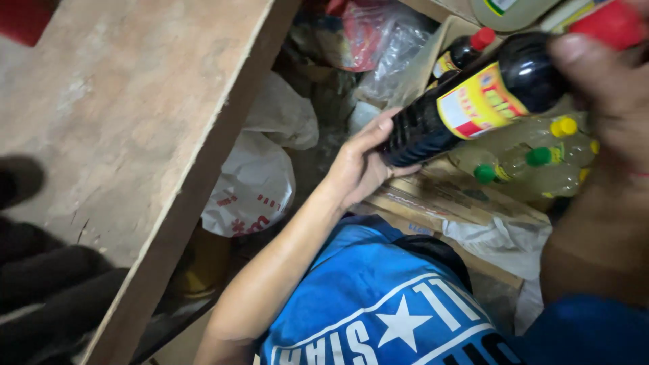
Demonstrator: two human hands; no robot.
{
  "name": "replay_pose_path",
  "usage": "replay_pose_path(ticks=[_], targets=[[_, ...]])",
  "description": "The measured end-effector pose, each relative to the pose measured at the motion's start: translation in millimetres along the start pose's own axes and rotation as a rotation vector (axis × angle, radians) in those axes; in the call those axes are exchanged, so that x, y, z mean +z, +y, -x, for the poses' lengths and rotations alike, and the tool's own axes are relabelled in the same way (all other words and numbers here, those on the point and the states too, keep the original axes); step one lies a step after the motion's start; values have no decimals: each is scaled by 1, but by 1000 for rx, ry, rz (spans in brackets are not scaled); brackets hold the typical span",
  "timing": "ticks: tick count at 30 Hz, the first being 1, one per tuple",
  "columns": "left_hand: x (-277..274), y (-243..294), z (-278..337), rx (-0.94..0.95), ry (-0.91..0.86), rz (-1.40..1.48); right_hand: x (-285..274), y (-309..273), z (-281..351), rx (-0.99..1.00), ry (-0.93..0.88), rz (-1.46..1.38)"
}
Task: Organizing and stocking various bottled sauces on shelves in a grocery store.
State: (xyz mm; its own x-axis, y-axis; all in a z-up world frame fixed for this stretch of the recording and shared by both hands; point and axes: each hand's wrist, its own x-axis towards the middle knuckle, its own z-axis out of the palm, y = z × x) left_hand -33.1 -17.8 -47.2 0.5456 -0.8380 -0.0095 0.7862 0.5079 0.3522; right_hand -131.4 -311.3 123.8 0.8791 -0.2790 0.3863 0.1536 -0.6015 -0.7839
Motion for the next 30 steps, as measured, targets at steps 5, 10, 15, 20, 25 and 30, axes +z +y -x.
replay_pose_path(ticks=[5,10,15,20,25,30], targets=[[-20,-5,28,56,-17,35,72,-37,-14,-17,-87,48],[-36,-1,68,27,-50,-31,104,-33,-21,-117,-196,-36],[-36,15,98,-66,-44,-12,130,-67,-24,-196,-367,-347],[-52,15,120,-201,-51,-41,146,-48,-18,-197,-437,-731],[-37,26,136,-210,-119,-9,161,-77,-9,-225,-459,-716],[-2,42,147,5,325,-201,163,-54,-19,-275,-577,-858]])
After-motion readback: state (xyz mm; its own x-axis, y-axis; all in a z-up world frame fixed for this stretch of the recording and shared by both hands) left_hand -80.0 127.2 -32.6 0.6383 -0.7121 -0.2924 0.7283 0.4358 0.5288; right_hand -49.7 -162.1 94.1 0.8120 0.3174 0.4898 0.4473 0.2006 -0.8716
